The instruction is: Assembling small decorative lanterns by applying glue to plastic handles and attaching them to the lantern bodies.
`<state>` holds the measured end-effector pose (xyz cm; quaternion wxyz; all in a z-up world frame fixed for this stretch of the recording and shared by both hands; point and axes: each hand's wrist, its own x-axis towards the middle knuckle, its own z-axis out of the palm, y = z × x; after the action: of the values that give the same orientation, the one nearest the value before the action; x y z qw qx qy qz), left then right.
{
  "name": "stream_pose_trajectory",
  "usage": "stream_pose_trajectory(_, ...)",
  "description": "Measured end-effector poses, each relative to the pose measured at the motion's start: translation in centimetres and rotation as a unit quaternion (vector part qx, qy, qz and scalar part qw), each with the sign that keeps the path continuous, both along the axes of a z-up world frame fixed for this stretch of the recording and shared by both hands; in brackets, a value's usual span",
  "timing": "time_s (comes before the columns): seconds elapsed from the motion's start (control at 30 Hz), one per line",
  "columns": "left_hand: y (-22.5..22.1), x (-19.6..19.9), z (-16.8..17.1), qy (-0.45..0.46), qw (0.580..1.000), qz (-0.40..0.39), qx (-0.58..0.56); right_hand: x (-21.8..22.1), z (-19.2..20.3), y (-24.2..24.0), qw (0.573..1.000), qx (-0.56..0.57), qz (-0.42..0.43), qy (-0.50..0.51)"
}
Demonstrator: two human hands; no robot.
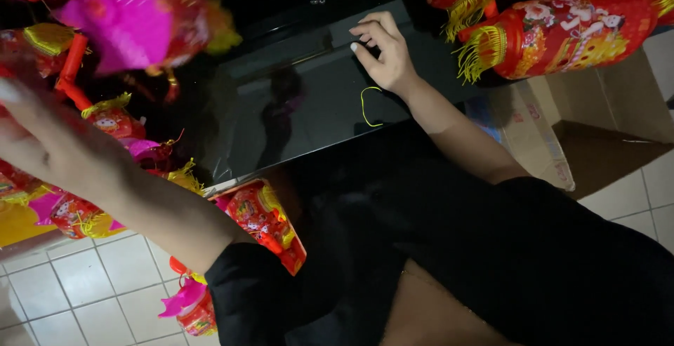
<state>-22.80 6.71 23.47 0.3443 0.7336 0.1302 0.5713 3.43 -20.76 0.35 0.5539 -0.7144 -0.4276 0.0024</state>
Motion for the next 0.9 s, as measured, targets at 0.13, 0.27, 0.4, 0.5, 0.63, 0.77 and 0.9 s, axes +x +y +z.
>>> stream_pose_trajectory(0.13,-2.5,1.3,-0.5,-0.024,0.965,-0.244,-0.095,-0.3,1.0,-0.2,0.999,0.030,-0.008,0.014)
stream_pose_trajectory(0.27,-5.1,3.4,-1.3,-0.022,0.935,-0.337,-0.106,-0.7,1.0,-0.1,0.997,0.058,-0.023,0.039)
stream_pose_trajectory(0.4,-8.1,4.0,-2.1,-0.020,0.937,-0.317,-0.142,-0.9,1.1,-0.3,0.997,0.061,-0.014,0.042)
stream_pose_trajectory(0.5,-10.0,4.2,-2.7,-0.016,0.939,-0.298,-0.169,-0.9,0.8,-0.3,0.997,0.057,-0.011,0.051)
stream_pose_trajectory(0.63,-12.0,4.2,-3.9,-0.010,0.939,-0.271,-0.211,-0.6,0.3,-0.4,0.999,0.050,0.002,0.021)
stream_pose_trajectory(0.77,-13.2,3.9,-5.8,-0.017,0.933,-0.298,-0.203,-0.6,0.3,-0.3,0.998,0.057,0.007,0.017)
stream_pose_trajectory(0.9,-13.9,4.7,-7.0,0.003,0.947,-0.242,-0.212,-1.0,0.9,-0.2,0.998,0.053,0.001,0.029)
